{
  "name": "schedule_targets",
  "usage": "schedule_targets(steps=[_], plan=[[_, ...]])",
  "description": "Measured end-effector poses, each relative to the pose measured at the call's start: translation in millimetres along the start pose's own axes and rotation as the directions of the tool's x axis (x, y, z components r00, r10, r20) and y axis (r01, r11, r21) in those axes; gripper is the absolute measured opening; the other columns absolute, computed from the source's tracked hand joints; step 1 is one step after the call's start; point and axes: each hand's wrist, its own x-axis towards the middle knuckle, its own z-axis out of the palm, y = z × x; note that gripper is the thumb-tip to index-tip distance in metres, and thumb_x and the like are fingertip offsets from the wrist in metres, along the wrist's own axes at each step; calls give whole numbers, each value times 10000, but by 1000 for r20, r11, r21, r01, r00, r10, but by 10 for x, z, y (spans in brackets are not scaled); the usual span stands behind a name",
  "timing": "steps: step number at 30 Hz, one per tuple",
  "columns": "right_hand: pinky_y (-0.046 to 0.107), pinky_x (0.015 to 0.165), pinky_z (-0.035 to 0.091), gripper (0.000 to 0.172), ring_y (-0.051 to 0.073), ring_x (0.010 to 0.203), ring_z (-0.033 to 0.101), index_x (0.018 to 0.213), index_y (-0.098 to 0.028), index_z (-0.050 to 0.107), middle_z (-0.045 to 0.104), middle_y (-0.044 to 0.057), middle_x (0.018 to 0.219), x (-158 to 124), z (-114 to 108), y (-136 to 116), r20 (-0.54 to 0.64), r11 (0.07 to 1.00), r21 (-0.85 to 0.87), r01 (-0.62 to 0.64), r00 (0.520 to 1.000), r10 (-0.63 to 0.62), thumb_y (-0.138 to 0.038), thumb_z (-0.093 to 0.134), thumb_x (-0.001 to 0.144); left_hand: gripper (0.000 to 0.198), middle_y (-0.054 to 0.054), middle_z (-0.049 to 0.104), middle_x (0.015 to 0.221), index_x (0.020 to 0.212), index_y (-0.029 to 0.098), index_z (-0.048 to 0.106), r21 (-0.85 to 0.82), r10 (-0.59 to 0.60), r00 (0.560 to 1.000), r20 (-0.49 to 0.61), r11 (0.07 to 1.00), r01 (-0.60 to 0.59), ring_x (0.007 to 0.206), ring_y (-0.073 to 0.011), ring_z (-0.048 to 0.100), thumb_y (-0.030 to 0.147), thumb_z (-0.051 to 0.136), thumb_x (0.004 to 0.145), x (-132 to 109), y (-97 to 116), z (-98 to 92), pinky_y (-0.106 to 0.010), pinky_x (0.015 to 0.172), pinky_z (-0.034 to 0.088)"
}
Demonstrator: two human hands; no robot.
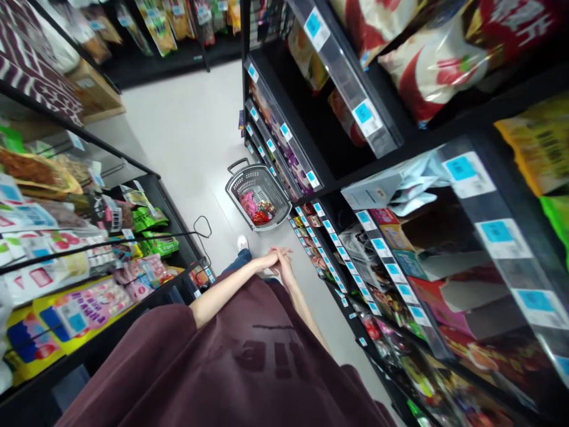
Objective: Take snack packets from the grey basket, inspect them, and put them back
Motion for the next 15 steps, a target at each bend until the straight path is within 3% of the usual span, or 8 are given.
schedule_targets(steps=[3,5,7,10,13,15], plan=[[306,835,517,456,216,1048,601,1112,-161,630,623,102,1146,138,161,-76,116,987,-141,83,991,-66,-517,564,835,581,-135,604,1208,1362,240,434,-248,-111,978,179,956,154,854,-237,664,586,422,896,-31,12,-382,-343,627,549],[292,805,530,436,203,1005,618,1158,-191,621,614,88,1176,189,200,-122,194,957,-249,150,976,-103,-465,608,819,592,-127,582,1241,1386,264,404,-405,-89,959,269,893,196,883,-227,657,553,500,878,-62,1,-519,-312,624,542],[298,754,541,443,195,905,639,1162,-205,627,637,77,1123,245,222,-150,256,921,-348,175,963,-87,-424,662,779,562,-121,569,1269,1400,266,391,-507,-11,958,286,847,161,943,-216,645,476,517,893,-103,-18,-573,-294,662,537],[331,747,537,386,212,830,639,1011,-200,694,678,61,939,371,268,-154,241,871,-471,144,970,-30,-388,755,679,483,-123,528,1337,1426,240,364,-596,89,973,214,801,58,1099,-229,597,371,373,961,-170,-30,-563,-342,796,528],[352,780,521,341,234,850,637,882,-198,717,680,56,849,519,344,-143,206,815,-569,110,979,12,-375,812,605,491,-135,527,1345,1443,200,341,-524,93,995,39,850,-59,1205,-259,538,338,182,999,-220,3,-552,-395,876,498],[339,767,514,328,224,820,636,857,-198,714,676,48,831,611,397,-156,245,793,-597,120,969,38,-372,817,600,519,-140,543,1322,1449,185,327,-503,79,997,-11,861,-74,1220,-265,532,359,158,990,-238,41,-583,-409,903,486]])
